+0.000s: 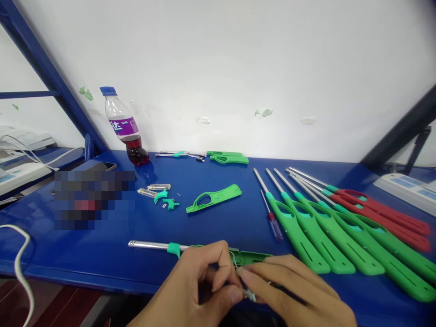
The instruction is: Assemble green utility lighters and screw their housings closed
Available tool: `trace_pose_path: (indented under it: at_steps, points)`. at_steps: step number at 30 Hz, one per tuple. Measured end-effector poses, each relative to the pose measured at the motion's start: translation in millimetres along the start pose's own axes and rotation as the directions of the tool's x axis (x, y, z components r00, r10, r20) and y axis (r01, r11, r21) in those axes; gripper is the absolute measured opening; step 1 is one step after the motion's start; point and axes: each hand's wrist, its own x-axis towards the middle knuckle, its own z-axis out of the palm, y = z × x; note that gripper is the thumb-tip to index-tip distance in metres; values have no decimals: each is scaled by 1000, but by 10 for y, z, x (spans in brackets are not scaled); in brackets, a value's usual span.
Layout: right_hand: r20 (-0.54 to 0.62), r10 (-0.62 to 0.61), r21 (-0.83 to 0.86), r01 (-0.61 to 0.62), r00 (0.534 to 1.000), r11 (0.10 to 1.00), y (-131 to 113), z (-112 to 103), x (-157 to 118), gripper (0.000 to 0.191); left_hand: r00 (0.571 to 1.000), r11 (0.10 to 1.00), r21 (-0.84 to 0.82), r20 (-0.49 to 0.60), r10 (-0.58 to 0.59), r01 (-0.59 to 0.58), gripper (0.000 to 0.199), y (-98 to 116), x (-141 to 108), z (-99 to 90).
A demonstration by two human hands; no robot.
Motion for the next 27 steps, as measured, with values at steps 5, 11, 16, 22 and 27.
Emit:
trace_pose_path:
  at_steps: [5, 11, 16, 22, 27]
  points:
    - [29, -17, -21, 17, 999, 1000, -1, -31, 25, 25, 1000, 999, -27, 14, 21, -21, 57, -71, 12, -1]
    - [2, 48, 105, -48, 999, 993, 0, 15, -16, 23, 997, 994, 90, -43, -59, 63, 27, -23, 8, -27]
    - [-112, 313, 170, -293, 943, 941, -40, 20, -49, 24, 877, 680, 679, -112, 467, -276, 22, -109, 51, -225]
    - [-136, 404, 44, -402, 904, 915, -11, 83, -55, 16, 842, 479, 794, 73, 535, -373, 31, -291, 161, -240]
    - [-121, 354, -26, -359, 927, 933, 2, 127, -39, 20, 811, 467, 766, 118, 573, -441, 22, -329, 219, -185]
